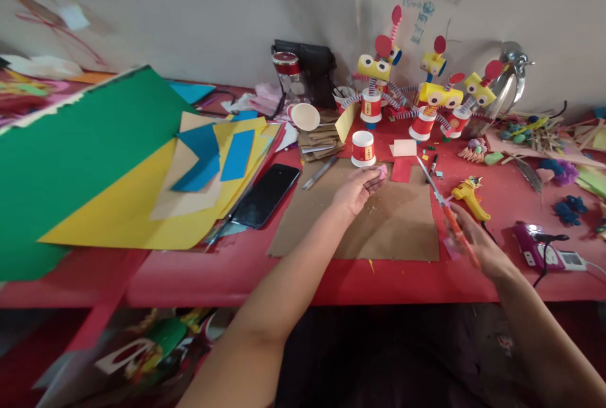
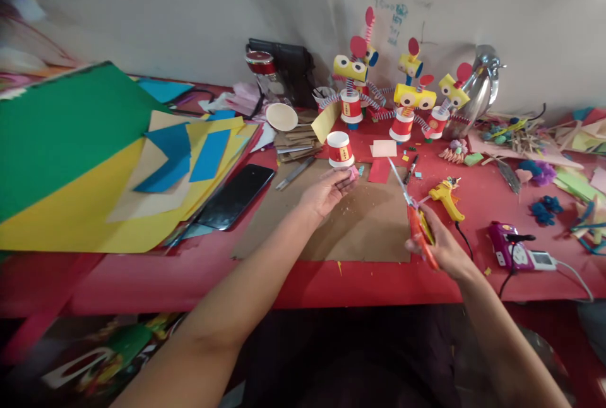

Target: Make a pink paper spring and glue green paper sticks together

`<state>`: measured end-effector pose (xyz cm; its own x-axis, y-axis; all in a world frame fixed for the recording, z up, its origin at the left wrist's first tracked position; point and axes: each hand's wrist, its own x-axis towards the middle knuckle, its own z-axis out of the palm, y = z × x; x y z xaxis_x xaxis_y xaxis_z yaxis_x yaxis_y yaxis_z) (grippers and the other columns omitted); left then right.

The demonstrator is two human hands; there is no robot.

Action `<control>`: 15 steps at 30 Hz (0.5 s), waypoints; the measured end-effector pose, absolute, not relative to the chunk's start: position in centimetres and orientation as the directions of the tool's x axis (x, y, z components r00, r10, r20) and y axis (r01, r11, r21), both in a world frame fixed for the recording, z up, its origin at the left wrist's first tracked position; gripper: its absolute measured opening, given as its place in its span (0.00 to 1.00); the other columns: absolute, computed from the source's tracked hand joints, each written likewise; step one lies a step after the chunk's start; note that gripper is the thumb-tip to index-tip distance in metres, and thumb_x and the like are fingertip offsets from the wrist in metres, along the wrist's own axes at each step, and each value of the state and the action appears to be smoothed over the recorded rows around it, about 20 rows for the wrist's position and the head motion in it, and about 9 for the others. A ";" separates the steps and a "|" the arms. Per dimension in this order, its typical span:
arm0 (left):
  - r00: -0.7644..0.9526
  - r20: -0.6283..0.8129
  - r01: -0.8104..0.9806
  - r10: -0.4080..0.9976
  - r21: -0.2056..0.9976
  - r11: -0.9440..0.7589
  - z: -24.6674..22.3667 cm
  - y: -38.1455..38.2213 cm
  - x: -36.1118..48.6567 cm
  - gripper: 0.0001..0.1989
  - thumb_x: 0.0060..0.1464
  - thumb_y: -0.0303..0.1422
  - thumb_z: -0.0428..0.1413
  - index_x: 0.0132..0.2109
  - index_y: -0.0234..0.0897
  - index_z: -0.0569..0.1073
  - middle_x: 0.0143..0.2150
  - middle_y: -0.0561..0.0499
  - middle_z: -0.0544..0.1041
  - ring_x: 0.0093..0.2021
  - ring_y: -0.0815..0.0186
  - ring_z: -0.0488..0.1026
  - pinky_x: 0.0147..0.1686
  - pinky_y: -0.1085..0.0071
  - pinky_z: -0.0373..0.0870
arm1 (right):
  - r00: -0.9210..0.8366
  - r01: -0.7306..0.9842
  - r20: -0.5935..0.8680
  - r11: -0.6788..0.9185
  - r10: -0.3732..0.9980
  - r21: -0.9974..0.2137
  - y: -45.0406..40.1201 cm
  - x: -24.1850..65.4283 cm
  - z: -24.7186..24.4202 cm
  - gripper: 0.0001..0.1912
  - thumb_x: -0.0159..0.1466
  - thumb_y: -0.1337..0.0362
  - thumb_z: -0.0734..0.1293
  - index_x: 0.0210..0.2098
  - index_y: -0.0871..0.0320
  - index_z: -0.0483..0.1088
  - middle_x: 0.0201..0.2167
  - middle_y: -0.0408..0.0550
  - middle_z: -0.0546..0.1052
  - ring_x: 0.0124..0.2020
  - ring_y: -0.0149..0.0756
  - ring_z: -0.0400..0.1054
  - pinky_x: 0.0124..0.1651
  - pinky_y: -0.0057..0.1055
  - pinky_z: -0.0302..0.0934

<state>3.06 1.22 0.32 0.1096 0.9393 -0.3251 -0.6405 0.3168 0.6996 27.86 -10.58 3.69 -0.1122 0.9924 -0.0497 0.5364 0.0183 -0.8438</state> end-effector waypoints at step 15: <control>0.090 -0.282 -0.642 0.955 0.717 0.273 0.7 0.8 3.3 0.07 0.43 0.21 0.66 0.28 0.34 0.77 0.27 0.52 0.81 0.30 0.71 0.79 0.43 0.70 0.77 | -0.104 0.736 0.082 0.132 0.991 -0.664 -10.2 22.5 1.7 0.43 0.50 0.49 0.74 0.62 0.54 0.62 0.47 0.55 0.76 0.40 0.46 0.71 0.42 0.42 0.67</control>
